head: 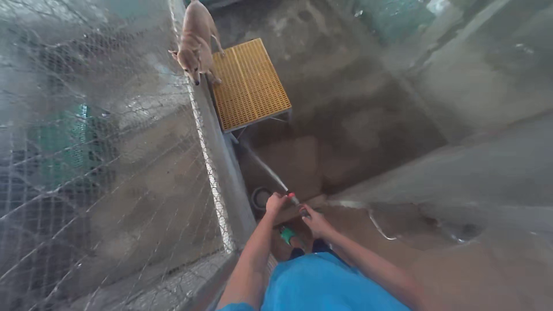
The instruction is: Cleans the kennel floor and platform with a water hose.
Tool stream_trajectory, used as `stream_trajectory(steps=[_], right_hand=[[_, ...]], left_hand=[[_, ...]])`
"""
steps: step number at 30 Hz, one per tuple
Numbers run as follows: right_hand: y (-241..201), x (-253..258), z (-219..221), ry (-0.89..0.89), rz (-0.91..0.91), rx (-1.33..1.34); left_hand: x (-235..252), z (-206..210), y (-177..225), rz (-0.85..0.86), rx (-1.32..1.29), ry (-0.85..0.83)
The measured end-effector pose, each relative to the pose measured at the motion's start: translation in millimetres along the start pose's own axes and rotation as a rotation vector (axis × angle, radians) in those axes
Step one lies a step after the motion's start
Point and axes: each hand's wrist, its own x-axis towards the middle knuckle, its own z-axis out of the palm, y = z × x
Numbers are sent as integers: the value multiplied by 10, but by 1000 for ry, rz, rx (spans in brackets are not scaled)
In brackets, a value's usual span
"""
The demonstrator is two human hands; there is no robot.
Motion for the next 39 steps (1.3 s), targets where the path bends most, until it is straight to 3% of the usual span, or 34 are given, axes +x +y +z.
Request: stream_trajectory(steps=[5,8,13,18,21,24,26,28,31,34,39], right_hand=[[-29,151,-142,263,57,36],[-74,166,-91,244,35,-28],[-208,172,163,95,-54,-42],[-407,193,-21,180,-56,-55],[-422,231,-229,235,-24,-32],[-366,259,-302,206,-10,-66],[-319,259,-309,130,-6,-150],[-248,294,-310,55,-11,-239],[-195,437,-385,69,-18,-231],[-218,643,-513,119,-10,-228],[-120,1200,-471,-20,21,-287]], left_hand=[[-363,-466,-651,51,-208,175],[-637,-977,-849,157,-193,392],[-1184,-2093,-711,346,-93,866],[-2089,-3032,-388,536,-25,1310],[-2611,-3189,-251,655,-43,1574],[-2809,-3043,-284,746,-35,1763],[-2673,-2846,-417,788,-48,1727],[-2337,-2529,-586,780,-77,1551],[-1530,-1870,-877,554,-173,1129],[-718,-1253,-1301,255,-80,735],[131,-770,-1759,17,210,492]])
